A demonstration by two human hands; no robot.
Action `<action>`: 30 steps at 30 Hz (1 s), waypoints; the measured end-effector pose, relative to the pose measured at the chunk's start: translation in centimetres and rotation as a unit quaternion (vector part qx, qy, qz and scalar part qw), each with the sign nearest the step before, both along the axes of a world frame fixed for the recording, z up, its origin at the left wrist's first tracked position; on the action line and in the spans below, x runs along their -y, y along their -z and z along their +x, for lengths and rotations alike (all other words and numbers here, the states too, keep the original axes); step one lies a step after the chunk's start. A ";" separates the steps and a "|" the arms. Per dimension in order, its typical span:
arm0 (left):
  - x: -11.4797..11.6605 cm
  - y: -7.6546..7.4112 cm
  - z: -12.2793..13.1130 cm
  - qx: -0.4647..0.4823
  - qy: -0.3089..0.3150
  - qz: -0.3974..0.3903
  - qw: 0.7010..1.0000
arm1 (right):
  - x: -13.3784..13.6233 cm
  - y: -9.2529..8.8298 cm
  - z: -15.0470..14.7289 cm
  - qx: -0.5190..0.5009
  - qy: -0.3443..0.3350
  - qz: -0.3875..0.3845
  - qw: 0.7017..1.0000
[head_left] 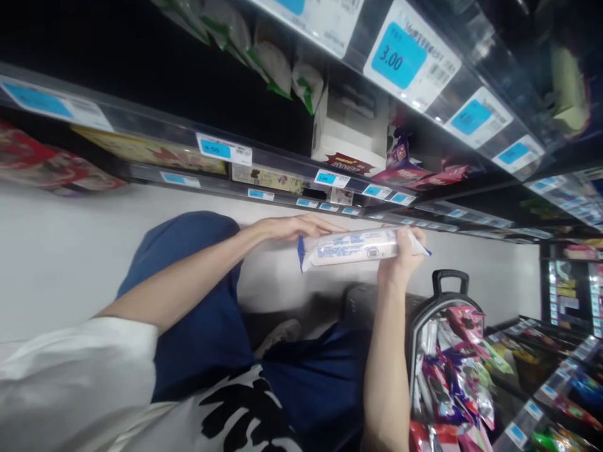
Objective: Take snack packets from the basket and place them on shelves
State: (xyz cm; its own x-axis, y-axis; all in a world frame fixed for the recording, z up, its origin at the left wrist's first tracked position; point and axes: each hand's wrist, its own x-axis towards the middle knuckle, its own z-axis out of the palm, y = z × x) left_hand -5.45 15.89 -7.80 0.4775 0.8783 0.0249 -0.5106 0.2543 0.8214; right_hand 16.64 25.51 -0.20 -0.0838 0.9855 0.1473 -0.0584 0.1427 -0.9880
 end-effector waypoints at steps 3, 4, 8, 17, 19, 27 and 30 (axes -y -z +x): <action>0.1 -0.1 -0.1 -0.007 0.003 -0.003 1.000 | 0.3 -0.1 -0.1 -0.023 -0.021 0.002 1.000; 0.2 -0.1 -0.2 -0.023 0.005 -0.005 1.000 | 0.4 -0.2 -0.2 -0.035 -0.033 0.002 0.999; 0.4 -0.1 0.1 -0.124 0.031 -0.004 0.992 | 1.2 -0.3 -1.0 -0.107 -0.053 -0.036 0.992; 0.5 1.0 1.7 -0.394 -0.175 0.115 0.895 | 2.2 3.4 -2.8 -0.095 0.015 -0.289 0.953; 0.6 1.2 1.9 -0.477 -0.184 0.142 0.848 | 2.3 3.8 -2.9 -0.116 0.030 -0.317 0.941; 0.2 -0.1 0.8 -0.247 -0.168 0.074 0.951 | 1.5 1.7 -1.9 -0.247 -0.040 -0.192 0.949; 0.6 -0.6 1.1 -0.180 -0.055 0.038 0.981 | 1.8 0.8 -1.9 -0.242 -0.065 -0.180 0.951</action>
State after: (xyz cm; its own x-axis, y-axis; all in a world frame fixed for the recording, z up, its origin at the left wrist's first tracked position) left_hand -4.39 15.33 -7.23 0.3697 0.9272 -0.0604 -0.2048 0.1447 0.9680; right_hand 14.76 23.74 -1.01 -0.2156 0.9657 -0.1449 -0.5121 -0.2382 -0.8252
